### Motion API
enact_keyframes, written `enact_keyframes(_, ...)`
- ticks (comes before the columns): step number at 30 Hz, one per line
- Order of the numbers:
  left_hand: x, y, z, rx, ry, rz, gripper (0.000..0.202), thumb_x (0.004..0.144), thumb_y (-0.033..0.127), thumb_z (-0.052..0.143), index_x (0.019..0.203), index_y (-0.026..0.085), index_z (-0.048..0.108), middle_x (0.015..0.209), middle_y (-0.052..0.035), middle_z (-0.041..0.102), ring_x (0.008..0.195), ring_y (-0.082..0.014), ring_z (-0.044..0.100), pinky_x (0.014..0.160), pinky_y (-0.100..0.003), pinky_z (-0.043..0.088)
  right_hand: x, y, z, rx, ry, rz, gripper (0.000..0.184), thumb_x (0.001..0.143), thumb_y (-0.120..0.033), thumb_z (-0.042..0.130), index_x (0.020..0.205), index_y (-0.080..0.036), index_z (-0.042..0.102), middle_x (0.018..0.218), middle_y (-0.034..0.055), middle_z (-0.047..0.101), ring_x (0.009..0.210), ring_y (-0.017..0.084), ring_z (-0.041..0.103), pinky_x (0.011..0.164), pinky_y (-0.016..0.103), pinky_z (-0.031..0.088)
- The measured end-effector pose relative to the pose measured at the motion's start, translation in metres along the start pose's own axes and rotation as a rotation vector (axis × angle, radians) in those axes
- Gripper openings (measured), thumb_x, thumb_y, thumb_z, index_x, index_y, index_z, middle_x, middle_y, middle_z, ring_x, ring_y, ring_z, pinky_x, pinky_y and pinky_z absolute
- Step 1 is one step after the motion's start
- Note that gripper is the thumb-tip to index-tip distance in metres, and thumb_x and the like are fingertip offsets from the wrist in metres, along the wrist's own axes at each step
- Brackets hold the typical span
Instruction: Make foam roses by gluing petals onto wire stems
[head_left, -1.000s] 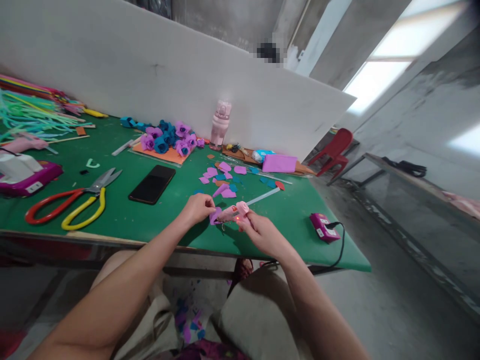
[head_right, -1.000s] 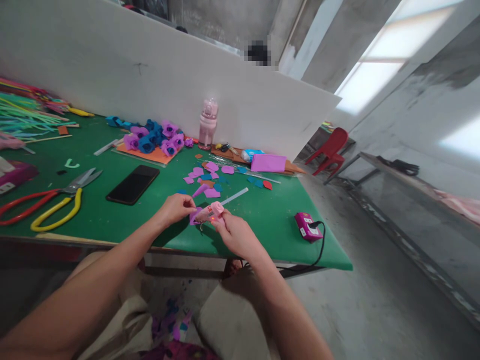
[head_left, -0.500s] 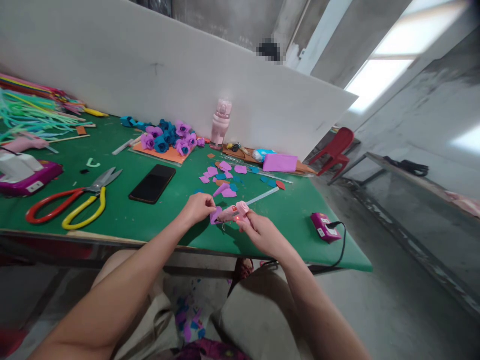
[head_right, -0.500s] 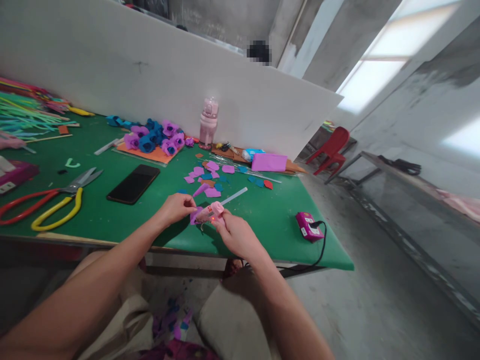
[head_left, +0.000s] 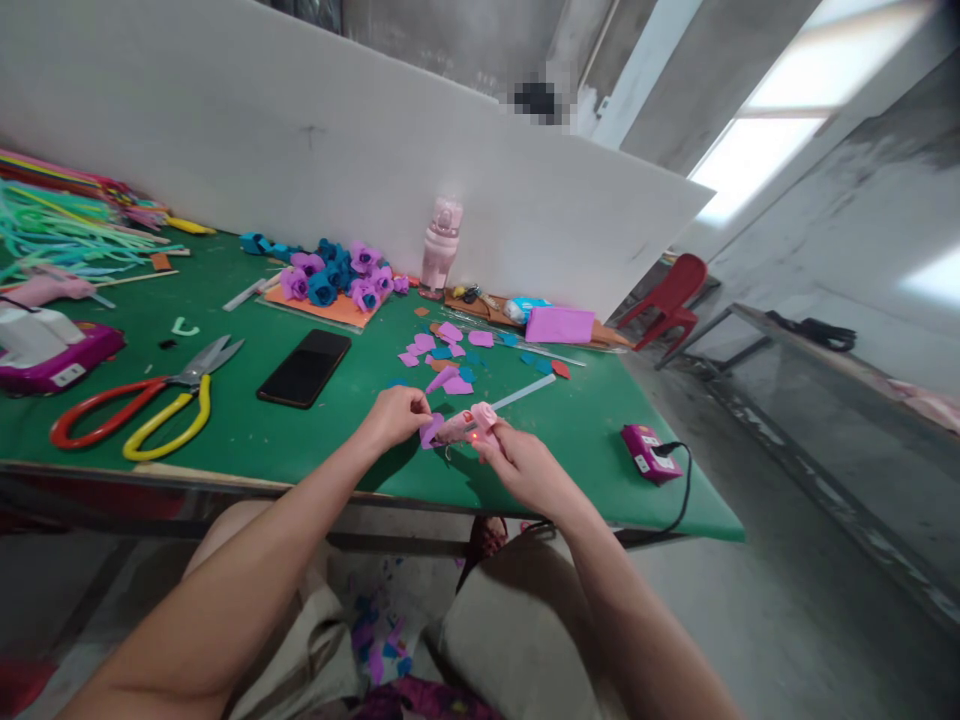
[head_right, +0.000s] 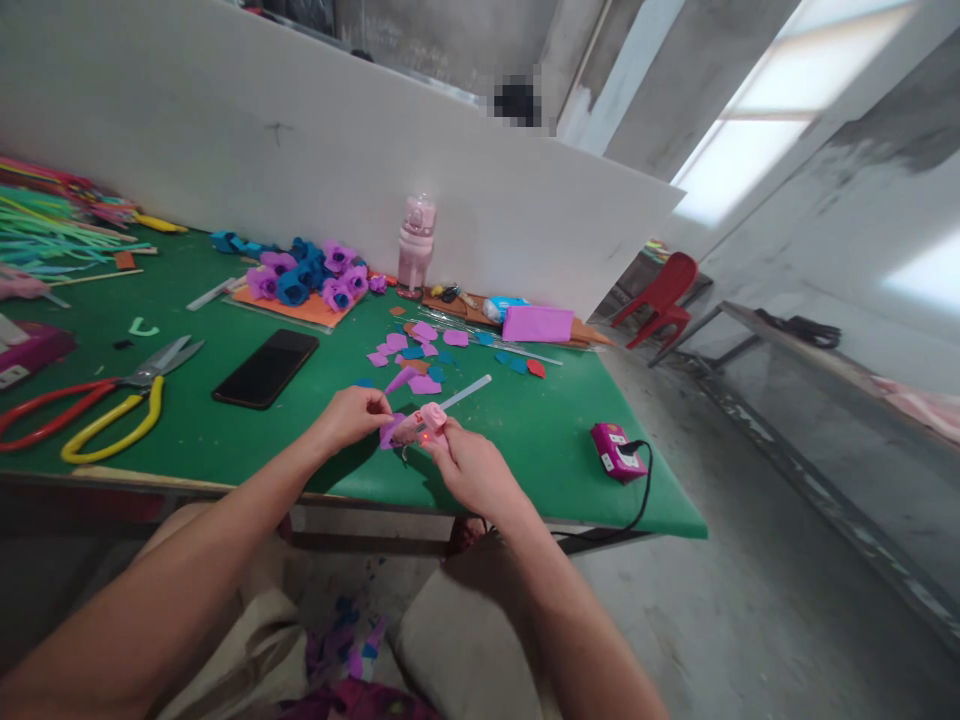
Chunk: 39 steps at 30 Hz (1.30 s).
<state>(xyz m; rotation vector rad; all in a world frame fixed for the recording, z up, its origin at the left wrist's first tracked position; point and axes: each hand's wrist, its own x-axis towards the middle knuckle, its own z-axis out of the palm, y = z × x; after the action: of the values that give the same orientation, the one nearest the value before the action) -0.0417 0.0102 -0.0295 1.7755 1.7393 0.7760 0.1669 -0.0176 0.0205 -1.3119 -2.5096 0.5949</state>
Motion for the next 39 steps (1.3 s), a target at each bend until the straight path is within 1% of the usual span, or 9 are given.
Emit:
enact_keyframes(9, 0.000, -0.001, 0.000, 0.002, 0.003, -0.001, 0.009, 0.065, 0.023, 0.060, 0.060, 0.016, 0.062, 0.059, 0.0000, 0.063, 0.058, -0.0134, 0.055, 0.053, -0.024, 0.034, -0.001, -0.001, -0.002, -0.022, -0.006, 0.015, 0.031, 0.092, -0.037, 0.033, 0.089, -0.016, 0.055, 0.087, 0.0083, 0.065, 0.067, 0.016, 0.057, 0.060, 0.024, 0.034)
enact_keyframes(14, 0.000, -0.001, 0.001, 0.010, -0.001, 0.005, 0.009, 0.064, 0.023, 0.059, 0.060, 0.016, 0.064, 0.059, -0.0002, 0.063, 0.059, -0.0139, 0.055, 0.053, -0.024, 0.034, -0.002, -0.001, -0.004, -0.016, -0.007, 0.023, 0.030, 0.092, -0.037, 0.034, 0.088, -0.016, 0.054, 0.086, 0.0084, 0.064, 0.069, 0.016, 0.058, 0.060, 0.023, 0.034)
enact_keyframes(19, 0.001, -0.002, 0.001, 0.021, -0.004, 0.008, 0.008, 0.064, 0.022, 0.059, 0.061, 0.017, 0.065, 0.060, -0.0004, 0.064, 0.059, -0.0140, 0.055, 0.053, -0.024, 0.034, -0.002, 0.001, -0.005, -0.063, -0.002, 0.029, 0.029, 0.092, -0.037, 0.034, 0.088, -0.015, 0.054, 0.084, 0.0085, 0.064, 0.067, 0.016, 0.057, 0.057, 0.024, 0.032)
enact_keyframes(24, 0.001, -0.002, 0.001, 0.026, -0.006, 0.014, 0.008, 0.065, 0.023, 0.060, 0.062, 0.017, 0.065, 0.060, -0.0005, 0.064, 0.060, -0.0141, 0.056, 0.053, -0.024, 0.035, -0.002, 0.005, -0.005, -0.068, -0.002, 0.037, 0.029, 0.092, -0.036, 0.035, 0.084, -0.016, 0.054, 0.085, 0.0087, 0.064, 0.067, 0.016, 0.057, 0.059, 0.024, 0.033)
enact_keyframes(32, 0.000, 0.001, 0.000, 0.023, -0.007, 0.004, 0.010, 0.065, 0.024, 0.059, 0.061, 0.017, 0.065, 0.060, -0.0010, 0.064, 0.060, -0.0149, 0.056, 0.054, -0.025, 0.035, -0.003, 0.007, -0.007, -0.045, 0.002, 0.049, 0.030, 0.092, -0.037, 0.034, 0.086, -0.016, 0.054, 0.084, 0.0085, 0.064, 0.067, 0.016, 0.057, 0.059, 0.024, 0.035)
enact_keyframes(39, -0.001, 0.001, 0.000, 0.020, -0.002, 0.001, 0.009, 0.065, 0.024, 0.060, 0.059, 0.017, 0.062, 0.059, 0.0002, 0.063, 0.058, -0.0133, 0.055, 0.054, -0.024, 0.035, -0.003, 0.011, -0.006, -0.028, 0.010, 0.059, 0.030, 0.092, -0.037, 0.034, 0.085, -0.015, 0.054, 0.085, 0.0091, 0.065, 0.070, 0.016, 0.058, 0.062, 0.024, 0.037)
